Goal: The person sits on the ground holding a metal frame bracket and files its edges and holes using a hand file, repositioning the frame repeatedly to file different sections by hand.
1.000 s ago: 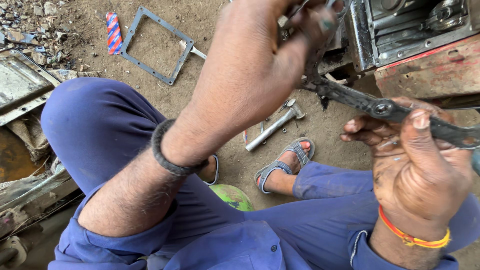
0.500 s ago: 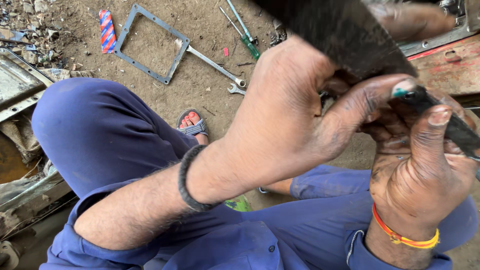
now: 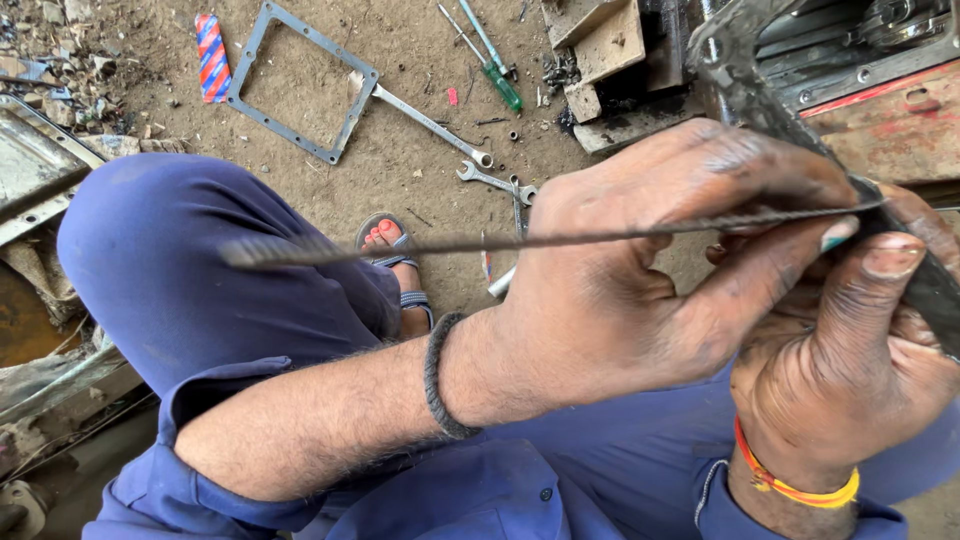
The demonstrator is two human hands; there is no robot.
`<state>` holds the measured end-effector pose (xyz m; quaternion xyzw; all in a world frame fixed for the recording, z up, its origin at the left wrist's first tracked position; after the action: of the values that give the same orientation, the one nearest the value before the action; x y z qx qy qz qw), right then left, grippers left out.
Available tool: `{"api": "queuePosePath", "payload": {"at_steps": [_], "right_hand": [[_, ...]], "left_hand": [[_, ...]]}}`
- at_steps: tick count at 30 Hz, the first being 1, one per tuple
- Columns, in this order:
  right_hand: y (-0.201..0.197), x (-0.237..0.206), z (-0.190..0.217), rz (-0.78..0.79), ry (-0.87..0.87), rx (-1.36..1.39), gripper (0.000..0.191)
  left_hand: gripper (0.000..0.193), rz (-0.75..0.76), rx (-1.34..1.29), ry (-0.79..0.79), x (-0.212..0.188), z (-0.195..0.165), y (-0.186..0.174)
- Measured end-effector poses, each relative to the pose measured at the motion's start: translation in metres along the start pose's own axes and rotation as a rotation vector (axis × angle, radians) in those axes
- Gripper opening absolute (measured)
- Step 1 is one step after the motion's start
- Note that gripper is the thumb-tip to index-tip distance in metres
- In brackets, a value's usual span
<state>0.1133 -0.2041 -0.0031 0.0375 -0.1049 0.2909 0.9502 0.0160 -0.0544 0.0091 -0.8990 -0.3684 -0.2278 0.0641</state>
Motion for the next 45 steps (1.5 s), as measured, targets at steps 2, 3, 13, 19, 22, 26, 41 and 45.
{"api": "queuePosePath", "payload": {"at_steps": [2,3,13,19,22,26,41,45], "right_hand": [[0.002,-0.001,0.002,-0.002,-0.013,-0.012,0.036],[0.003,-0.001,0.002,-0.004,-0.017,-0.017,0.036],[0.016,0.005,0.008,-0.012,-0.037,-0.07,0.038],[0.016,0.001,0.004,-0.013,-0.042,-0.091,0.034],[0.016,-0.002,0.001,-0.002,-0.036,-0.082,0.033],[0.016,-0.002,0.001,-0.006,-0.018,-0.07,0.037],[0.009,-0.006,-0.003,-0.045,0.05,0.115,0.029],[0.009,-0.007,-0.005,-0.02,0.024,0.054,0.029]], "left_hand": [[0.013,0.002,-0.021,-0.005,0.0,-0.001,-0.001],[0.013,0.002,-0.036,-0.011,-0.001,-0.001,-0.002],[0.012,-0.023,-0.159,-0.111,-0.005,-0.003,-0.005],[0.014,-0.041,-0.107,-0.087,-0.006,-0.002,-0.004],[0.012,-0.024,0.01,-0.026,-0.004,-0.003,-0.004],[0.01,-0.031,0.026,-0.081,-0.004,-0.006,-0.002],[0.006,-0.066,-0.185,-0.169,-0.001,-0.011,0.002],[0.006,-0.056,-0.014,-0.122,0.001,-0.01,0.0]]}}
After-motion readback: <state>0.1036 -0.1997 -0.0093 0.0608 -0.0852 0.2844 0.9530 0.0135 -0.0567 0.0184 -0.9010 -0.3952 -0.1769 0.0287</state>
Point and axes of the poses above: each hand's wrist, its own x-axis towards the middle knuckle, its own y-axis out of the palm, z = x × y, the point moved 1 cm from there along x, towards the middle knuckle, and after that the axes turned 2 degrees about y, right-handed, at the moved point
